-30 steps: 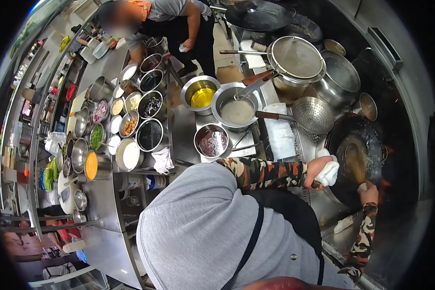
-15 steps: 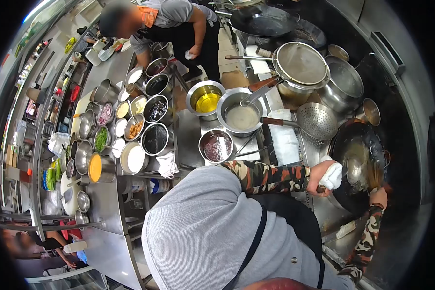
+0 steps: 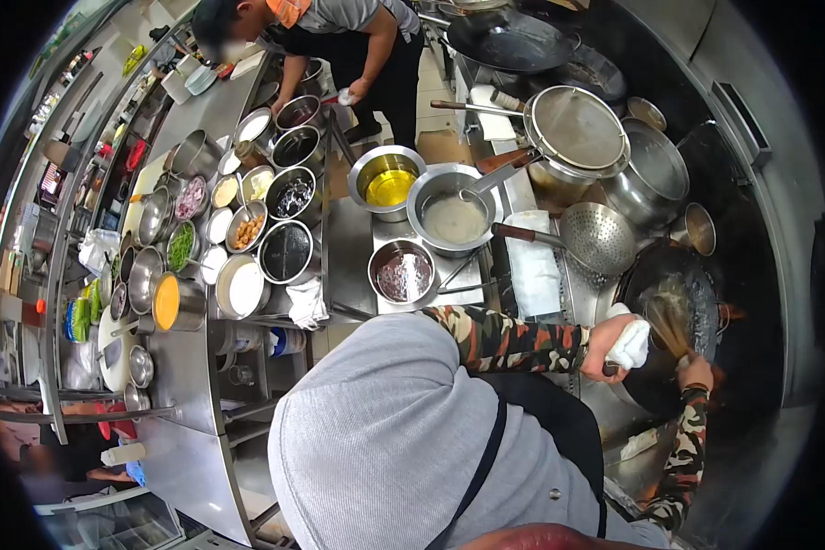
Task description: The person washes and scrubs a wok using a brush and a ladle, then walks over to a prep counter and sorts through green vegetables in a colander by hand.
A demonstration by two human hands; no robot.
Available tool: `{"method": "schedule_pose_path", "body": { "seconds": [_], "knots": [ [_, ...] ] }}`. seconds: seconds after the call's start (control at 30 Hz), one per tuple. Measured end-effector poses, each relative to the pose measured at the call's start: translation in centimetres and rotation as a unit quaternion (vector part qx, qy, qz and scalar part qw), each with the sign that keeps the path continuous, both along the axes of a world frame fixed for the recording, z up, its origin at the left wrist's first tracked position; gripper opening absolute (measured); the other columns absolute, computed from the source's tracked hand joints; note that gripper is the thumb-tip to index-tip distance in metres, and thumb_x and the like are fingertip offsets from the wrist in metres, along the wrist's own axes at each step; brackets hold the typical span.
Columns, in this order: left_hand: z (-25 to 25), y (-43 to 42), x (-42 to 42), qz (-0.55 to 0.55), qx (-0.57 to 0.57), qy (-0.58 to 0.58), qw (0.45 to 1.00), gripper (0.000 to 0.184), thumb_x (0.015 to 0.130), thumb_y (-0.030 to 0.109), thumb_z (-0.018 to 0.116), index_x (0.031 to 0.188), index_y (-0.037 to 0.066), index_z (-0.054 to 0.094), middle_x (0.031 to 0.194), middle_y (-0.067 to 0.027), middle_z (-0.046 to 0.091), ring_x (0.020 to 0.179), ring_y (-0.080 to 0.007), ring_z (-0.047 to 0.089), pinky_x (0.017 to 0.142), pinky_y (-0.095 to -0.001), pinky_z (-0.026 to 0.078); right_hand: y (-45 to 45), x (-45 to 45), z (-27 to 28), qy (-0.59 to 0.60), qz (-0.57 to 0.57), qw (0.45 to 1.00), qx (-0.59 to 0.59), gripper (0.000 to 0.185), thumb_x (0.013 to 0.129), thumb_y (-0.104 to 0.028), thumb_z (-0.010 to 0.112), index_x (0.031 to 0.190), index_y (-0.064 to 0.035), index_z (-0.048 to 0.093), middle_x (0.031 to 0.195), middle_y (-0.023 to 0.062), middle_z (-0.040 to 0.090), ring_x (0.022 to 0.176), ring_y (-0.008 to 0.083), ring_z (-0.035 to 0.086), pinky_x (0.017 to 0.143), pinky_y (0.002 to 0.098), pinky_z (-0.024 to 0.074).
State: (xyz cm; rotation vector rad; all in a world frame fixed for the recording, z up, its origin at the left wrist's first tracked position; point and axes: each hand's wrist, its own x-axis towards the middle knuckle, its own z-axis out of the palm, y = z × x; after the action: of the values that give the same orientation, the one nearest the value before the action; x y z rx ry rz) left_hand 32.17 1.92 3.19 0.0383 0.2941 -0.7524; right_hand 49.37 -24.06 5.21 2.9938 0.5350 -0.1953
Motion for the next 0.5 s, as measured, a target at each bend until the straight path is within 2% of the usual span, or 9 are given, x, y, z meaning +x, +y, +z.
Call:
{"method": "schedule_pose_path", "body": {
  "seconds": [0.07, 0.1, 0.17, 0.23, 0.3, 0.33, 0.4, 0.43, 0.5],
  "knots": [
    [0.0, 0.0, 0.1, 0.004, 0.011, -0.013, 1.0, 0.033, 0.085, 0.056, 0.055, 0.077, 0.024, 0.064, 0.067, 0.0055, 0.062, 0.055, -0.0125, 0.055, 0.045, -0.0273, 0.041, 0.2, 1.7, -0.7, -0.063, -0.103, 0.992, -0.044, 0.052, 0.074, -0.025, 0.074, 0.122, -0.0085, 0.063, 0.097, 0.021, 0.068, 0.094, 0.0378, 0.065, 0.084, 0.0484, 0.0509],
    [0.3, 0.1, 0.2, 0.004, 0.011, -0.016, 1.0, 0.033, 0.085, 0.056, 0.055, 0.077, 0.024, 0.064, 0.067, 0.0055, 0.062, 0.055, -0.0125, 0.055, 0.045, -0.0273, 0.041, 0.5, 0.9, -0.8, -0.073, -0.093, 0.991, -0.057, 0.048, 0.075, -0.024, 0.072, 0.12, -0.0087, 0.064, 0.097, 0.0205, 0.068, 0.094, 0.0383, 0.064, 0.084, 0.0485, 0.0505],
    [0.7, -0.2, -0.1, 0.021, 0.056, 0.003, 0.998, 0.032, 0.086, 0.055, 0.055, 0.078, 0.025, 0.064, 0.068, 0.0068, 0.062, 0.056, -0.012, 0.055, 0.045, -0.0271, 0.04, 1.0, -0.4, -0.4, 0.059, 0.06, 0.996, 0.031, 0.043, 0.075, -0.023, 0.071, 0.116, -0.0086, 0.065, 0.097, 0.0207, 0.068, 0.096, 0.0384, 0.064, 0.085, 0.0493, 0.0498],
    [1.3, 0.3, -0.4, 0.01, 0.073, -0.011, 0.997, 0.031, 0.087, 0.054, 0.054, 0.079, 0.026, 0.064, 0.069, 0.0084, 0.063, 0.056, -0.0111, 0.056, 0.046, -0.0272, 0.04, 0.5, -0.1, -0.4, -0.007, 0.003, 0.998, -0.062, 0.043, 0.074, -0.025, 0.074, 0.113, -0.0084, 0.067, 0.102, 0.0222, 0.067, 0.103, 0.0419, 0.061, 0.089, 0.0463, 0.0489],
    [1.0, 0.4, 0.2, 0.031, 0.022, -0.011, 0.999, 0.03, 0.088, 0.052, 0.053, 0.079, 0.026, 0.064, 0.069, 0.0086, 0.063, 0.057, -0.0115, 0.057, 0.045, -0.0273, 0.039, 2.3, 0.2, 1.1, -0.04, -0.135, 0.989, -0.041, 0.046, 0.074, -0.024, 0.075, 0.116, -0.0092, 0.066, 0.106, 0.0215, 0.067, 0.103, 0.0424, 0.061, 0.09, 0.045, 0.0492],
    [1.4, 0.7, 0.3, 0.021, 0.028, -0.006, 0.999, 0.03, 0.088, 0.052, 0.052, 0.078, 0.026, 0.064, 0.068, 0.0079, 0.063, 0.056, -0.0115, 0.057, 0.045, -0.0276, 0.039, 2.2, 0.0, 1.1, -0.041, -0.137, 0.989, -0.04, 0.046, 0.074, -0.024, 0.075, 0.116, -0.0092, 0.066, 0.106, 0.0215, 0.067, 0.103, 0.0424, 0.061, 0.09, 0.045, 0.0492],
    [1.3, 1.0, 1.0, 0.015, 0.011, -0.034, 0.999, 0.029, 0.088, 0.051, 0.052, 0.078, 0.026, 0.064, 0.068, 0.0075, 0.063, 0.055, -0.0115, 0.056, 0.045, -0.0278, 0.039, 1.5, -0.8, 0.3, 0.019, -0.031, 0.993, 0.116, 0.048, 0.075, -0.022, 0.073, 0.121, -0.0098, 0.065, 0.107, 0.0213, 0.068, 0.102, 0.0406, 0.063, 0.089, 0.0456, 0.0502],
    [1.2, 0.8, 0.8, 0.01, -0.009, -0.056, 0.998, 0.029, 0.089, 0.05, 0.052, 0.078, 0.026, 0.063, 0.067, 0.0072, 0.063, 0.055, -0.0116, 0.056, 0.044, -0.028, 0.039, -0.8, 0.9, -3.0, 0.056, 0.037, 0.992, 0.102, 0.052, 0.074, -0.021, 0.073, 0.124, -0.0115, 0.063, 0.107, 0.0231, 0.067, 0.102, 0.0393, 0.063, 0.088, 0.046, 0.0507],
    [0.2, 0.7, 2.6, -0.003, -0.006, -0.047, 0.999, 0.029, 0.088, 0.049, 0.053, 0.077, 0.025, 0.063, 0.065, 0.0071, 0.062, 0.053, -0.0118, 0.056, 0.043, -0.0264, 0.038, 0.4, -0.7, -1.5, 0.019, -0.051, 0.997, 0.054, 0.053, 0.073, -0.022, 0.075, 0.122, -0.0076, 0.063, 0.107, 0.0244, 0.066, 0.105, 0.0402, 0.062, 0.089, 0.0464, 0.0501]
  ]
}}
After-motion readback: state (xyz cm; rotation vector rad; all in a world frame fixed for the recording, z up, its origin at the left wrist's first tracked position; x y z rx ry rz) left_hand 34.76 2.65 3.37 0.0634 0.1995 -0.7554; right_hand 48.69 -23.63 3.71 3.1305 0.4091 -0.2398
